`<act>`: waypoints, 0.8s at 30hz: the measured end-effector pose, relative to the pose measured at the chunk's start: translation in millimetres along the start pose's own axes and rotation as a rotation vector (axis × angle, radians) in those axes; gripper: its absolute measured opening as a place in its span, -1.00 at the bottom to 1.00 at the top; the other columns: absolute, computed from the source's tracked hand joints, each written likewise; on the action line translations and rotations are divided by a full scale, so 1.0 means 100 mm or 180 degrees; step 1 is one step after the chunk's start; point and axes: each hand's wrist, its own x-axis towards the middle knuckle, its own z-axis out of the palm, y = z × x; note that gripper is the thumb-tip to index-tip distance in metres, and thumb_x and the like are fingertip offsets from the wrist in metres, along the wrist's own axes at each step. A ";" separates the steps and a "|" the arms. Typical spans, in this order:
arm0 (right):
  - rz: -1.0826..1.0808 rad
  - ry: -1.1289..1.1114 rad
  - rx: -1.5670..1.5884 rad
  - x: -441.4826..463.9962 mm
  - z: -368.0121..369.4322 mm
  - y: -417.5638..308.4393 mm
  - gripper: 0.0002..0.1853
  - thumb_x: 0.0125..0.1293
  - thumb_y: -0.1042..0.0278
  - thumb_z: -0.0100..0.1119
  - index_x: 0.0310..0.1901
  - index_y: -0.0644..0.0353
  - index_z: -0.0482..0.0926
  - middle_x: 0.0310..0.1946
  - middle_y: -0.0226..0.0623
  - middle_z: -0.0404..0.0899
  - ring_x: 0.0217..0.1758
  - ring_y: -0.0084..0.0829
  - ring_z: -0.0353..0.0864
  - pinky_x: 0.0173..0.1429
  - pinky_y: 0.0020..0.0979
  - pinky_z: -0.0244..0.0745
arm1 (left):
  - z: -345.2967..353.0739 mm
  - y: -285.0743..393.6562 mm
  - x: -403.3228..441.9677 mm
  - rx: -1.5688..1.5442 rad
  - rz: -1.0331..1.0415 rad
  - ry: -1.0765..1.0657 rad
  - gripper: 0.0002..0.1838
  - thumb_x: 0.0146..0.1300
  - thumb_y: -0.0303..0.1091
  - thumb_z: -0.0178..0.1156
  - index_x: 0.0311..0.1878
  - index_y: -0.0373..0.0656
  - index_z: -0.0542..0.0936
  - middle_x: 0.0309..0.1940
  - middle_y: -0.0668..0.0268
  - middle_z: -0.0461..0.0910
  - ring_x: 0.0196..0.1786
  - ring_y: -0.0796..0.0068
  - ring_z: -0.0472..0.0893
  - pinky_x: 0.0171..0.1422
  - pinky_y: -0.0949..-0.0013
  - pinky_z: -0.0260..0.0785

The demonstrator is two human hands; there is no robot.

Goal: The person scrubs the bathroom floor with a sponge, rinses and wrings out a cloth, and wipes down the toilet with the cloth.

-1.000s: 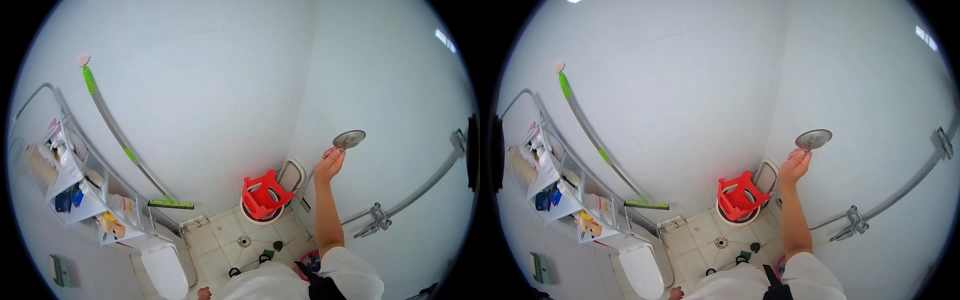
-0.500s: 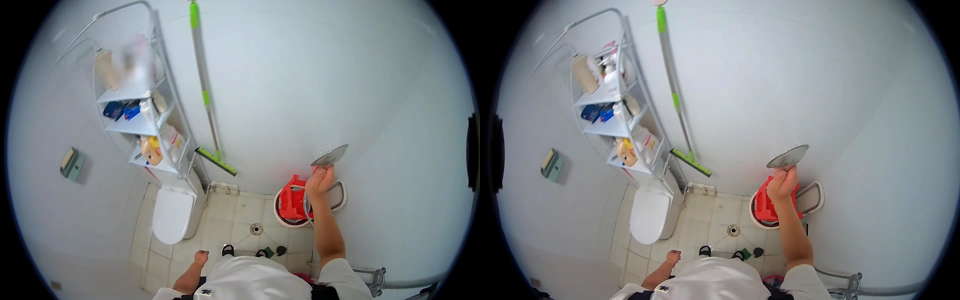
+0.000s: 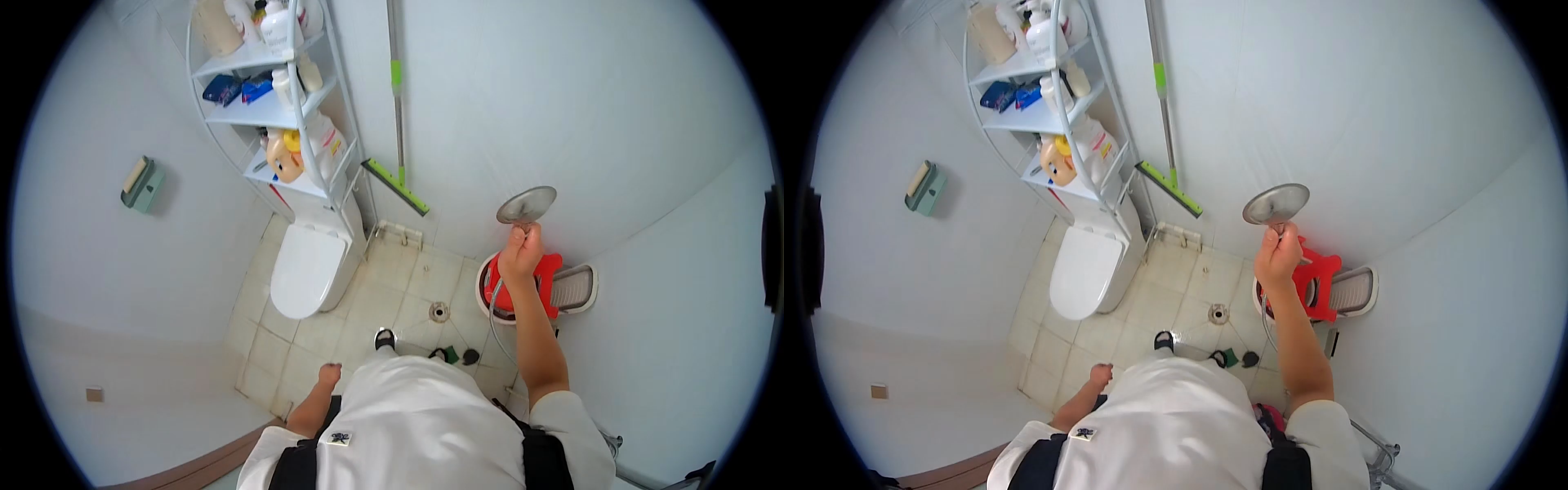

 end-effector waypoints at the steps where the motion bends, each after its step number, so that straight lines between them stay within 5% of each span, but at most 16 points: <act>1: 0.0036 -0.0061 -0.0068 -0.09 0.02 0.03 -0.69 0.53 0.14 0.01 -0.14 0.30 0.47 -0.49 -0.19 0.47 -0.43 -0.25 0.49 -0.30 -0.25 0.41 | 0.04 -0.07 0.14 0.0409 0.0410 0.0031 -0.48 0.17 0.02 0.21 -0.13 -0.33 0.72 -0.10 -0.16 0.69 0.07 -0.10 0.65 0.19 0.07 0.47; 2: 0.0126 -0.0196 -0.0064 -0.18 0.03 0.03 -0.71 0.52 0.16 0.03 -0.14 0.29 0.47 -0.48 -0.15 0.48 -0.41 -0.20 0.50 -0.27 -0.21 0.41 | 0.08 -0.16 0.21 0.0817 0.0818 0.0043 -0.47 0.18 0.03 0.22 -0.10 -0.32 0.72 -0.09 -0.15 0.69 0.07 -0.09 0.66 0.19 0.07 0.47; 4: 0.0407 -0.0524 -0.0084 -0.40 0.03 0.10 -0.72 0.52 0.18 0.03 -0.16 0.28 0.47 -0.47 -0.12 0.49 -0.41 -0.19 0.51 -0.27 -0.20 0.41 | 0.09 0.00 0.17 -0.0085 0.0087 -0.0002 -0.47 0.19 0.01 0.23 -0.06 -0.33 0.71 -0.07 -0.13 0.70 0.07 -0.07 0.66 0.19 0.09 0.48; 10: 0.0737 -0.0802 -0.0364 -1.04 0.04 0.25 -0.74 0.51 0.22 0.01 -0.20 0.28 0.43 -0.47 -0.01 0.48 -0.39 0.04 0.52 -0.27 -0.10 0.41 | -0.02 0.36 -0.01 -0.0398 0.0207 0.0086 -0.48 0.19 -0.03 0.23 -0.04 -0.35 0.69 -0.10 -0.11 0.71 0.05 0.00 0.68 0.17 0.13 0.49; 24: 0.1370 -0.1210 -0.0763 -1.85 -0.17 0.23 -0.73 0.52 0.20 0.01 -0.21 0.27 0.45 -0.46 0.05 0.50 -0.39 0.05 0.50 -0.28 -0.12 0.39 | -0.10 0.40 0.17 -0.0046 0.0280 -0.0108 -0.49 0.19 0.00 0.22 -0.03 -0.30 0.70 -0.07 -0.08 0.71 0.07 0.00 0.67 0.20 0.14 0.48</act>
